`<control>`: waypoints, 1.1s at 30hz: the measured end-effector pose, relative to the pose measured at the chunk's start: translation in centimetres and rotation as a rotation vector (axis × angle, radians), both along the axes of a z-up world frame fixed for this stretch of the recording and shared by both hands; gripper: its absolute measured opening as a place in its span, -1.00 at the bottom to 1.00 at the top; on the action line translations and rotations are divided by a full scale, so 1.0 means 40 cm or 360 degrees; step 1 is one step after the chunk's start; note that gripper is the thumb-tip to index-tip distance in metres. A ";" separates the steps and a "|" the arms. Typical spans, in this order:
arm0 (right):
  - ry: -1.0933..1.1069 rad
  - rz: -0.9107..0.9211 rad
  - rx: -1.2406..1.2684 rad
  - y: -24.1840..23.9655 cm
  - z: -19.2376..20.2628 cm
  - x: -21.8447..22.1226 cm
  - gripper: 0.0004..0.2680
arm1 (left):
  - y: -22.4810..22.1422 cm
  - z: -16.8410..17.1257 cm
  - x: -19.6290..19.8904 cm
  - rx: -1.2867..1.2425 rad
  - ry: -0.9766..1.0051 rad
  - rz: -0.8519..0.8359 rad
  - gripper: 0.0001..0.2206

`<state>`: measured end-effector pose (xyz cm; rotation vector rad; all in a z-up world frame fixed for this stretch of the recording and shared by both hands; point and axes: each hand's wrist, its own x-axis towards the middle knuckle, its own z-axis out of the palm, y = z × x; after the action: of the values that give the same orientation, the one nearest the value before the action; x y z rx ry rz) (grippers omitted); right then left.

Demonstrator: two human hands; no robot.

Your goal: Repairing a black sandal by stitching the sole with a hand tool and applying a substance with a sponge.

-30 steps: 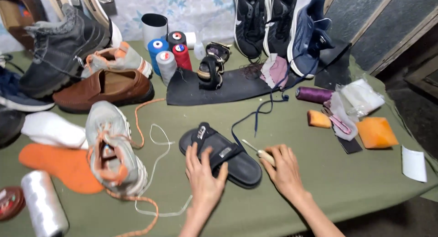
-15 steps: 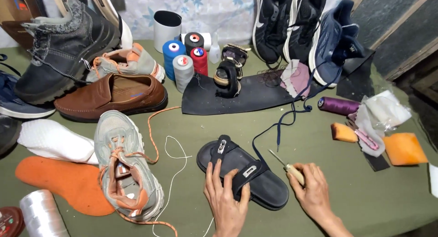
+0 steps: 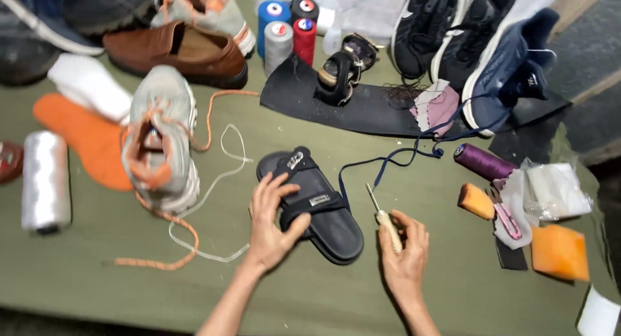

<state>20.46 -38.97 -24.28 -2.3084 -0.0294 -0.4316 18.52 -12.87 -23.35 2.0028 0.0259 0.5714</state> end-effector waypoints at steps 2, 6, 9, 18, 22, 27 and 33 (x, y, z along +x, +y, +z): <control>0.0031 0.0022 0.0070 -0.006 0.004 -0.007 -0.77 | -0.009 0.000 -0.002 -0.0042 0.0020 0.0047 -0.59; -0.0050 0.0107 0.0104 -0.016 -0.001 -0.006 -0.83 | -0.012 0.002 0.005 -0.0133 -0.0032 0.0082 -0.70; 0.0073 0.0070 0.0165 -0.003 0.021 -0.018 -0.85 | -0.016 -0.001 0.004 -0.0168 -0.0002 0.0112 -0.76; -0.0029 0.0091 0.0172 -0.021 0.005 -0.013 -0.86 | -0.022 0.007 0.006 -0.0192 -0.0022 0.0156 -0.83; -0.0132 0.0065 0.0151 -0.031 -0.024 -0.006 -0.87 | -0.017 -0.010 0.010 -0.0087 -0.0089 0.0162 -0.82; -0.0116 0.0144 -0.0132 -0.009 -0.007 -0.015 -0.82 | -0.010 -0.015 0.001 0.0005 0.0044 0.0038 -0.81; -0.0174 0.0271 -0.0284 -0.022 -0.039 -0.019 -0.89 | 0.018 -0.006 0.046 -0.0106 0.0167 -0.0020 -0.83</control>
<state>19.70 -39.86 -25.84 -2.4297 -0.3274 -0.4834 20.37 -12.14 -23.61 1.9649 0.0950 0.4514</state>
